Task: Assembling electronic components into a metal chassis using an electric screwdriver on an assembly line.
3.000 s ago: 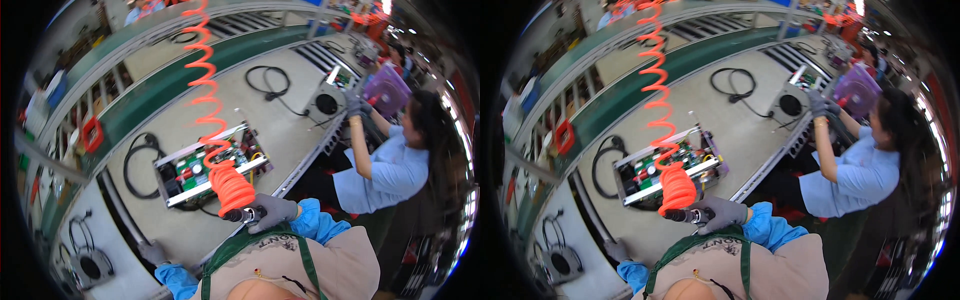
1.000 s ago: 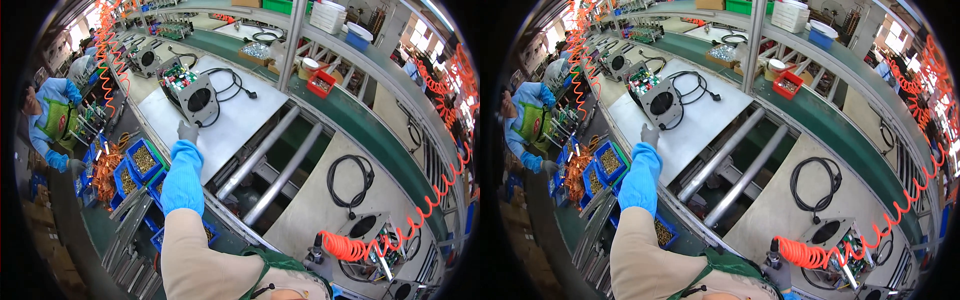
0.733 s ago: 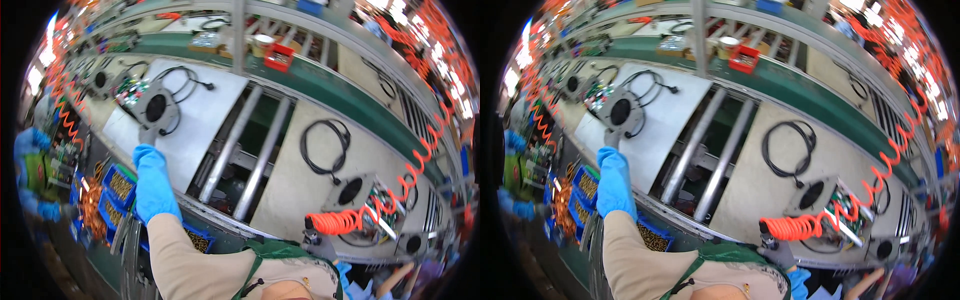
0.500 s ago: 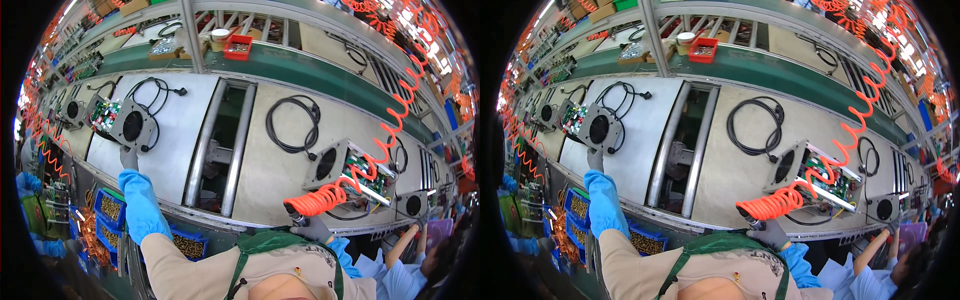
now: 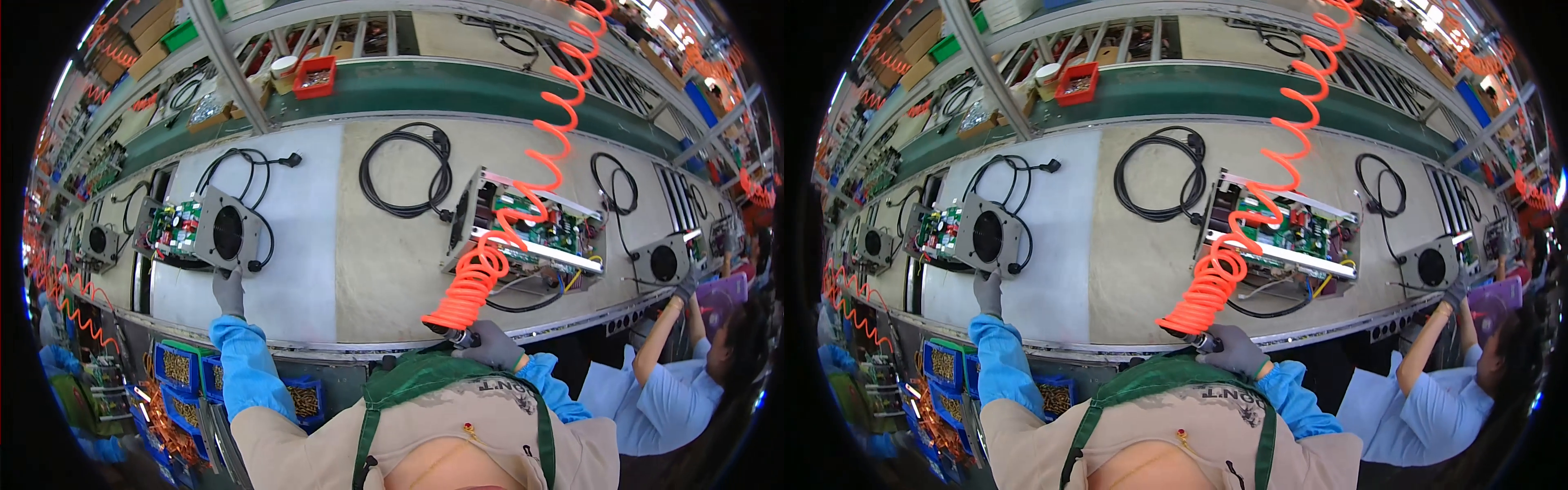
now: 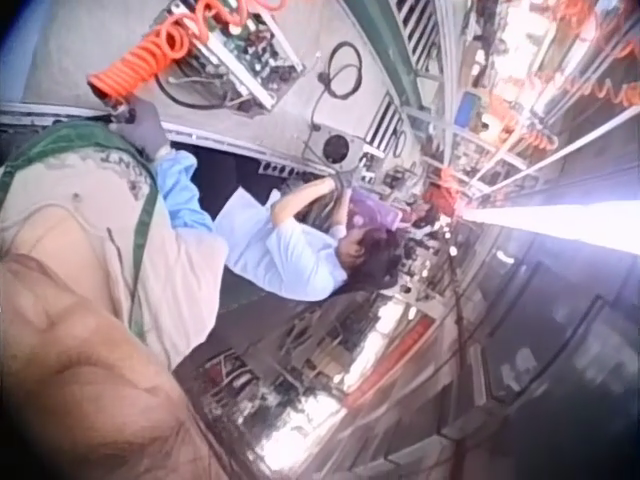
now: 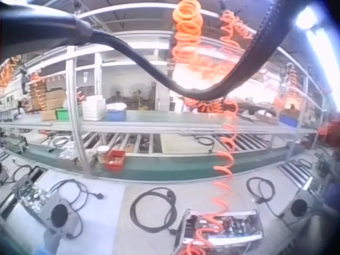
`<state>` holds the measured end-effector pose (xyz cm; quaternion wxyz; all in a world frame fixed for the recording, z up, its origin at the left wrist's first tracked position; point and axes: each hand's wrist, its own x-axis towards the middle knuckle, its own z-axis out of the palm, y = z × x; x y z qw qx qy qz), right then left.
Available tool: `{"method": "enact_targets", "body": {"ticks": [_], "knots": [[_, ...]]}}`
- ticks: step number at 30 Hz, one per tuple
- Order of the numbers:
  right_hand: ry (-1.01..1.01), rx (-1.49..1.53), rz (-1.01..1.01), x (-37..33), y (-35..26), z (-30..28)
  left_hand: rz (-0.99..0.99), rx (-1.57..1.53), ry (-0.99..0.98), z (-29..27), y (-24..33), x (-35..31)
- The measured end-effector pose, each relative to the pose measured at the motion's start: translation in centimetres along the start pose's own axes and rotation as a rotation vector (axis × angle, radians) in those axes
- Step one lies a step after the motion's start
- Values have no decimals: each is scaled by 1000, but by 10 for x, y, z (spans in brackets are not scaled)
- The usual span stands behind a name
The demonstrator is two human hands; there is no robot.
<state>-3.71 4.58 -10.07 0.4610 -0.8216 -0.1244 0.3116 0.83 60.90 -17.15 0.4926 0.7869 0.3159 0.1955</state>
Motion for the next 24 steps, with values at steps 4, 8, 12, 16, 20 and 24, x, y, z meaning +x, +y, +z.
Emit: {"method": "enact_targets", "body": {"ticks": [4,8,12,16,20,24], "knots": [[13,-26,-28,-10,-8,-1,2,-10,1,0,-10,7],[124,-364,-212,-12,-38,-7,-5,48,0,8,-9,7],[162,-671,-369,-7,-86,-16,9,85,-5,9,-11,9],[139,-745,-481,6,-126,-12,-2,112,-9,10,-8,8],[8,-546,-588,28,-128,14,-14,181,-26,13,-8,11],[-88,-454,-493,42,-128,36,15,162,-74,15,-6,5]]}}
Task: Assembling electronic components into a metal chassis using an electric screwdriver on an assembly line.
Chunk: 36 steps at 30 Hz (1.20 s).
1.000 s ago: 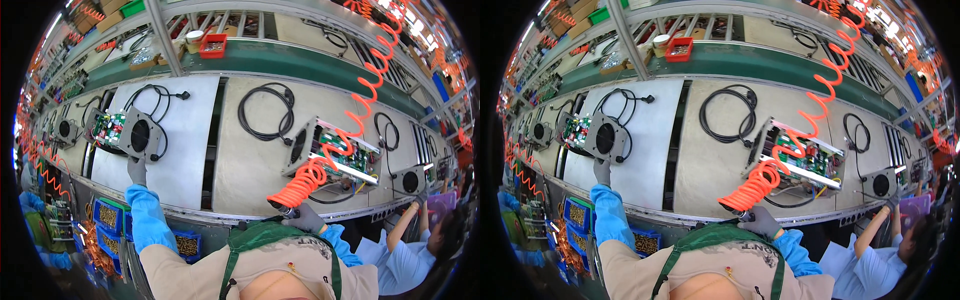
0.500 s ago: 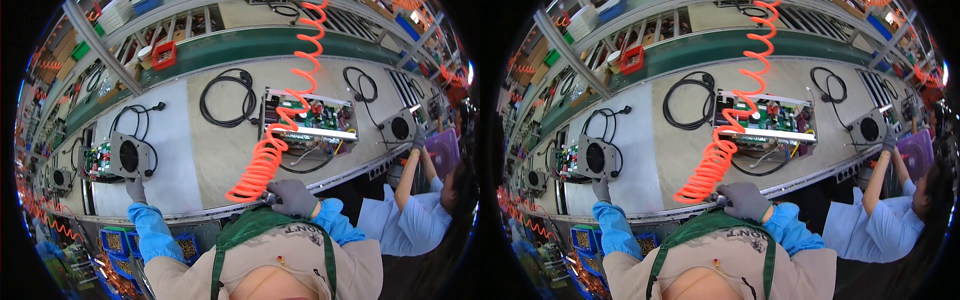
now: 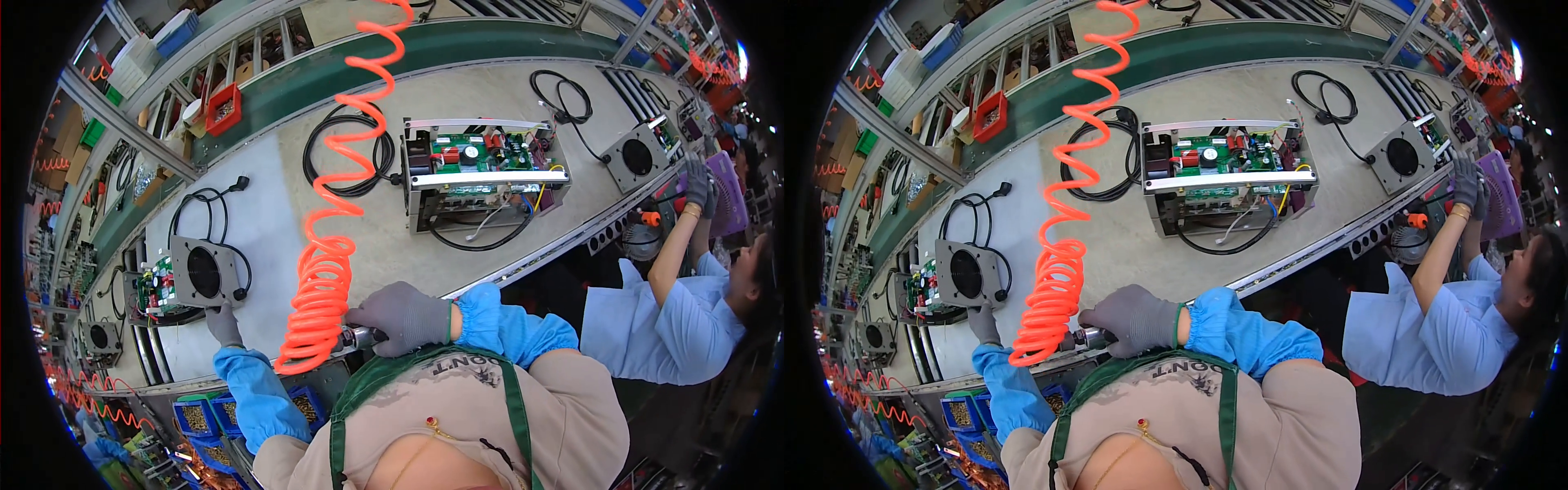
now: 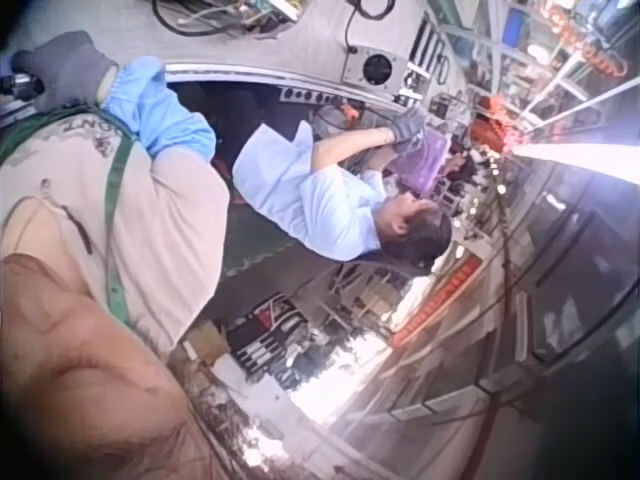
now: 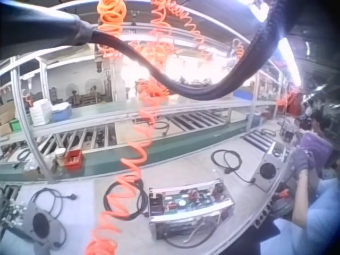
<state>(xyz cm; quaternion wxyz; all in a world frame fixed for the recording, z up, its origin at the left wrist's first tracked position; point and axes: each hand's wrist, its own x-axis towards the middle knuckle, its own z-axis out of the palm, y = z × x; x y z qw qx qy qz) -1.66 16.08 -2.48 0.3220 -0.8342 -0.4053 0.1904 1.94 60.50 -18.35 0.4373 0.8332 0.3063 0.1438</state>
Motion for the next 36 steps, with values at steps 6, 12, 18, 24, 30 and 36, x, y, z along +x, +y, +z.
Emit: {"method": "enact_targets", "body": {"ticks": [6,12,18,24,30,36], "knots": [[16,59,73,41,-10,29,153,-38,-63,-8,-37,18],[76,126,164,83,-27,38,147,-30,-187,-4,-31,12],[130,217,147,121,-45,63,351,-64,-192,-21,-41,1],[292,615,450,132,-37,77,329,84,-281,-10,-11,-5],[473,869,516,179,-3,97,316,152,-332,-20,0,-7],[484,717,788,255,49,113,340,288,-555,-28,14,-5]]}}
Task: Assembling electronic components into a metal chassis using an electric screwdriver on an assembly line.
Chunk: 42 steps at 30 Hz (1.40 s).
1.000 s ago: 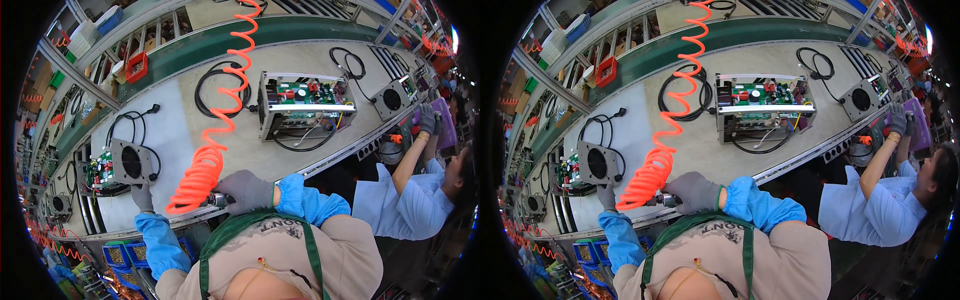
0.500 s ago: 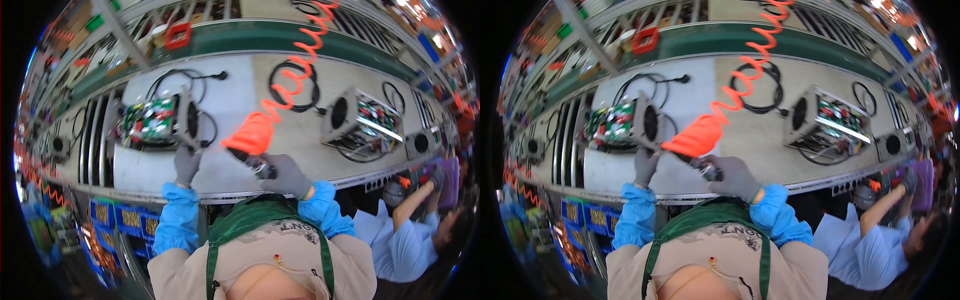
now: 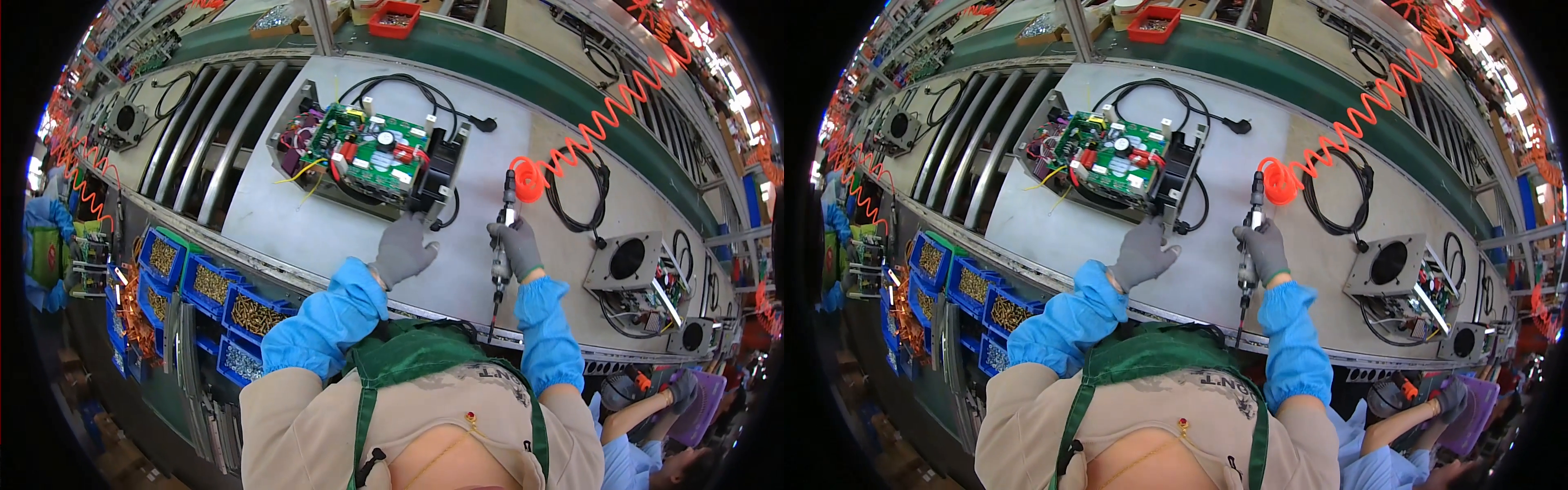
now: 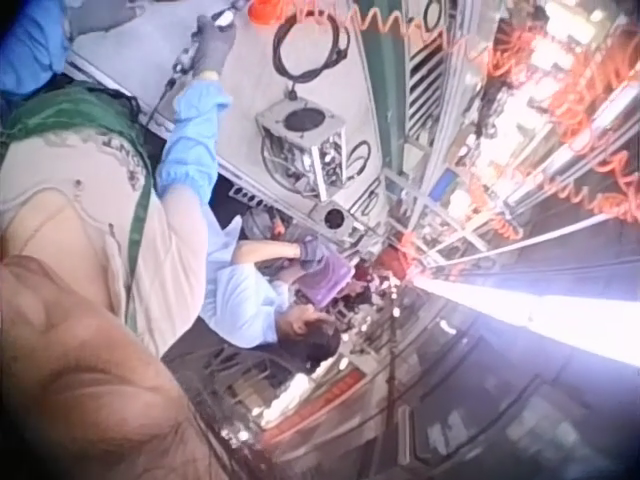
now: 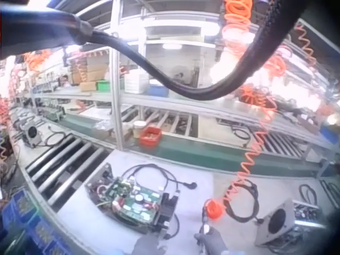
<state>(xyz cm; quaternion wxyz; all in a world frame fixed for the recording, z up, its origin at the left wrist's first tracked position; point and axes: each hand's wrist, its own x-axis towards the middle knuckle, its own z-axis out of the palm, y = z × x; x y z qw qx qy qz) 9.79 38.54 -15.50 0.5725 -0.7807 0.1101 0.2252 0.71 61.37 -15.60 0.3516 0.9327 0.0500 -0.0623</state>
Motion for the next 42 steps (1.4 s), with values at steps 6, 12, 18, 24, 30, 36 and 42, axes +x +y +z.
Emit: {"method": "enact_targets", "body": {"ticks": [6,12,18,24,30,36,42], "knots": [[239,-758,-38,97,-36,38,94,-165,-52,-6,-13,-15],[278,-900,9,126,-41,49,-171,-232,-151,-74,-126,-36],[15,-913,-348,69,-54,48,-95,-166,692,-112,-221,-25],[-450,-191,-400,-26,-67,83,-353,-399,440,-119,-183,1],[22,-496,-468,-12,-32,97,-446,-330,470,-99,-176,-31],[-1,-516,-624,9,-15,72,-512,-452,527,-62,-152,-77],[-106,-619,-626,17,-16,66,-363,4,832,-43,-90,-111]]}}
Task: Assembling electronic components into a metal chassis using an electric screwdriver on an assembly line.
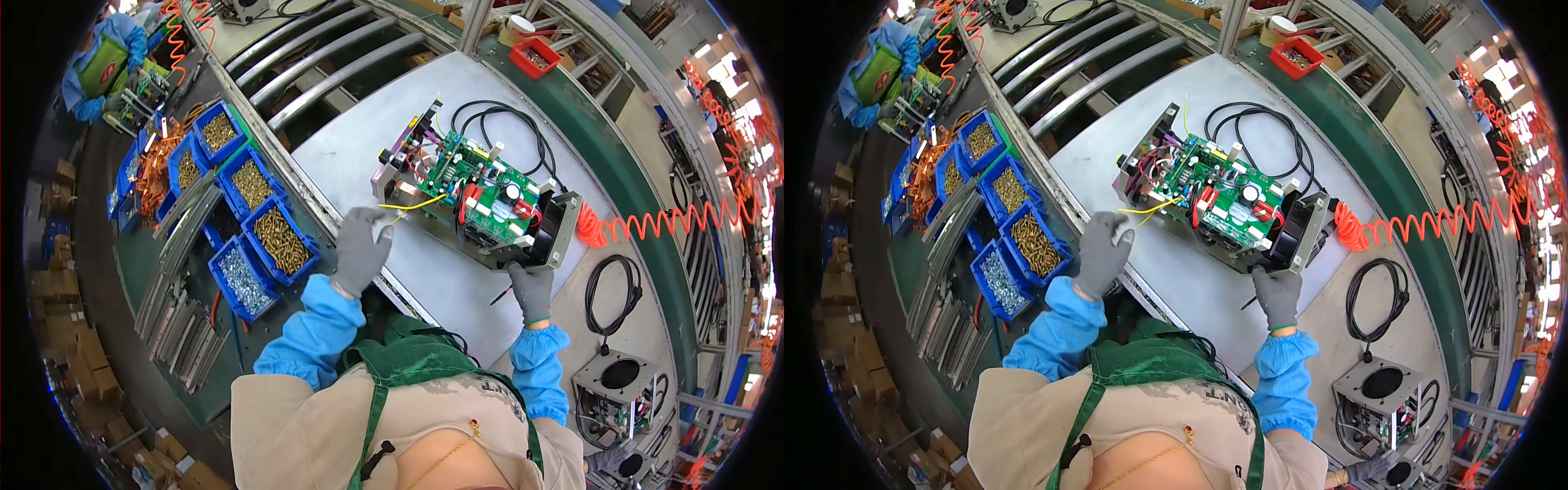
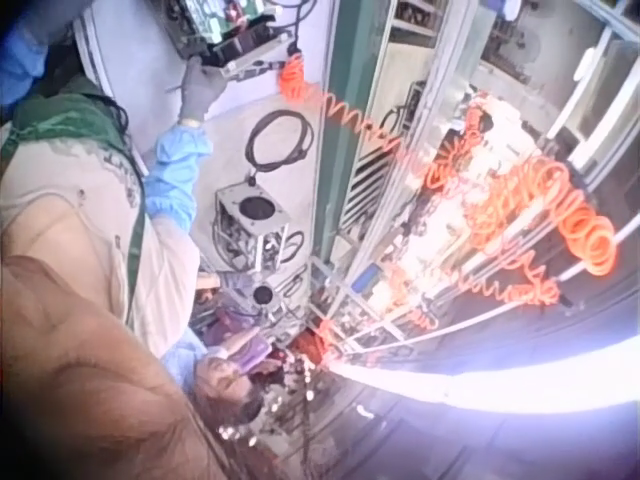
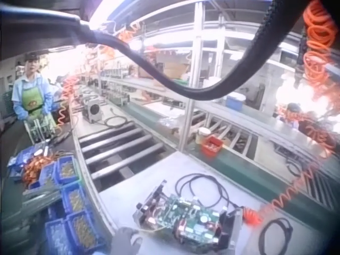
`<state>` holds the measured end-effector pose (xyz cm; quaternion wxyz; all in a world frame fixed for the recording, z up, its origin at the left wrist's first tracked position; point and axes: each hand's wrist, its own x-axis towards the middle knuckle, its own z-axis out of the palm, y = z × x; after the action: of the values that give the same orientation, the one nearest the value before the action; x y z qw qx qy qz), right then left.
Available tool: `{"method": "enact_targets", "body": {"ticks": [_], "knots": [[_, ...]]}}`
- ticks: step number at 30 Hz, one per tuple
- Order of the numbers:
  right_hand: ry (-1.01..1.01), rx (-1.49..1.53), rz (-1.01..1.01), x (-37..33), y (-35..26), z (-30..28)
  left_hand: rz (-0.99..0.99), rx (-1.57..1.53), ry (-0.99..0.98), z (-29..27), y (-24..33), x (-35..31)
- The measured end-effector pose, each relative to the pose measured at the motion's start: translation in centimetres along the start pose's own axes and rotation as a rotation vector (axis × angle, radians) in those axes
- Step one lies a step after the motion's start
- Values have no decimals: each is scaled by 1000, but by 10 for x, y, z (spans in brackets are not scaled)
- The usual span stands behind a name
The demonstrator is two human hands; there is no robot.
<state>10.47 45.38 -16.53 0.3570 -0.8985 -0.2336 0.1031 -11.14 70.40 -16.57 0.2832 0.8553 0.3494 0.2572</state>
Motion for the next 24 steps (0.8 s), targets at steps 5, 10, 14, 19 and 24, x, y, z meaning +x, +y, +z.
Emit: {"method": "enact_targets", "body": {"ticks": [5,10,14,19,24], "knots": [[48,61,-146,4,-3,-4,-55,-437,-316,5,43,-17],[-50,-322,-319,-3,-12,-26,130,-419,-494,14,41,-26],[-197,-702,-10,35,72,-9,220,-312,-694,23,33,-47],[133,-904,-118,58,182,7,328,-296,-952,27,44,-51],[-121,-847,-142,34,89,-7,239,-311,-829,22,18,-58]]}}
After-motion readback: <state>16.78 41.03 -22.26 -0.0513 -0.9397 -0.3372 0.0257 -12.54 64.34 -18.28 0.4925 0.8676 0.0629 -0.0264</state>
